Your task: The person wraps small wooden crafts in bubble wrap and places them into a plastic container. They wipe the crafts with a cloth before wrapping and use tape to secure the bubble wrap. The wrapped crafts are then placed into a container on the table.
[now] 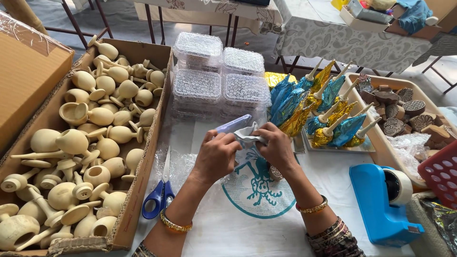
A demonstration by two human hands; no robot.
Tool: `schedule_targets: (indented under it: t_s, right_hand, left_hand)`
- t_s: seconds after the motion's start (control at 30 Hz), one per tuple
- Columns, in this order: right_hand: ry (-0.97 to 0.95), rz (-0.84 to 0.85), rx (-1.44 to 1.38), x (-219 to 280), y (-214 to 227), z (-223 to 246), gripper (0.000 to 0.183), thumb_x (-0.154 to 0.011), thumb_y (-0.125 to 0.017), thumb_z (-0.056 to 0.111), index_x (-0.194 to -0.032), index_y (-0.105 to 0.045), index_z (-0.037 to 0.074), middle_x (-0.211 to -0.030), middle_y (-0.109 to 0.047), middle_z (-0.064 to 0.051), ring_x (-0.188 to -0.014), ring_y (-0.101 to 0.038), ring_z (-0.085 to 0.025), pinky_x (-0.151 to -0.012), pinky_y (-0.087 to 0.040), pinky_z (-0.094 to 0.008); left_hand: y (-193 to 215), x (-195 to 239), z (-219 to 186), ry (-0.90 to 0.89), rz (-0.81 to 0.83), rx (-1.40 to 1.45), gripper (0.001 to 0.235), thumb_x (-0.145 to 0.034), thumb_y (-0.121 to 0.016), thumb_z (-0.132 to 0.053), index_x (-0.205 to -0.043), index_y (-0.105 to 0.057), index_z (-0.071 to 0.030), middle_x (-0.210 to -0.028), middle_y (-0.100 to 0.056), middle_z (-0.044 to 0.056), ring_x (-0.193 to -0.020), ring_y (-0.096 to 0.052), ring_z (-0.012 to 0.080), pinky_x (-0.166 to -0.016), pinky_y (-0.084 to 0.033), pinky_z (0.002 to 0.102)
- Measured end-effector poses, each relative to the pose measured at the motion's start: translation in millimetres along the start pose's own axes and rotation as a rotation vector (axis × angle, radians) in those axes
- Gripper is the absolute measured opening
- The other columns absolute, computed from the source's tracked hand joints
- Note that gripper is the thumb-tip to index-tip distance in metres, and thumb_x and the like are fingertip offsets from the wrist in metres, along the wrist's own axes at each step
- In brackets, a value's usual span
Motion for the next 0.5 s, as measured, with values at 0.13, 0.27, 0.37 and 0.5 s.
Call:
schedule_targets:
  t_s: [0.13, 0.27, 0.37, 0.5]
  right_hand:
    - [-0.008, 0.081, -0.075, -1.2, -11.5, -2.4, 0.026, -0.079, -0.073, 0.005, -0.103, -0.079, 0.01, -0.102, -0.07, -0.006, -0.085, -0.073, -0.024, -0.078, -0.06, -0.036]
    - [-0.05, 0.134, -0.102, -1.4, -20.3, 0.2, 0.026, -0.081, -0.073, 0.006, -0.105, -0.079, 0.01, -0.102, -0.071, -0.007, -0.086, -0.074, -0.025, -0.079, -0.06, -0.037]
    - [-0.042, 0.149, -0.075, 1.5, -25.3, -1.7, 0.029, -0.078, -0.074, 0.005, -0.106, -0.08, 0.009, -0.103, -0.072, -0.008, -0.089, -0.074, -0.028, -0.082, -0.059, -0.038]
    - [-0.065, 0.15, -0.064, 1.4, -25.3, -1.0, 0.025, -0.082, -0.074, 0.009, -0.107, -0.078, 0.009, -0.103, -0.072, -0.009, -0.088, -0.074, -0.027, -0.081, -0.06, -0.038]
  left_hand:
    - [6.2, -3.9, -5.1, 0.123, 0.403, -0.156, 0.028, -0.083, -0.076, -0.027, -0.108, -0.073, -0.016, -0.109, -0.066, 0.002, -0.111, -0.056, 0.0178, -0.107, -0.026, 0.047]
    - [5.5, -7.1, -9.4, 0.226, 0.561, -0.245, 0.04, -0.084, -0.077, -0.035, -0.118, -0.069, -0.017, -0.118, -0.061, 0.003, -0.121, -0.048, 0.0191, -0.103, -0.024, 0.05]
    - [7.5, -10.5, -11.6, 0.307, 0.686, -0.283, 0.048, -0.085, -0.076, -0.041, -0.125, -0.065, -0.017, -0.126, -0.054, 0.002, -0.126, -0.043, 0.019, -0.103, -0.026, 0.046]
    - [3.0, -10.3, -3.9, 0.348, 0.692, -0.293, 0.059, -0.079, -0.08, -0.046, -0.124, -0.063, -0.012, -0.128, -0.049, 0.005, -0.127, -0.041, 0.0194, -0.102, -0.026, 0.046]
Point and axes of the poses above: each hand's wrist, its own x-axis away from the middle knuckle, its own y-axis out of the back of the hand, z = x × y, the point moved 1 cm from there along -x, towards the middle knuckle
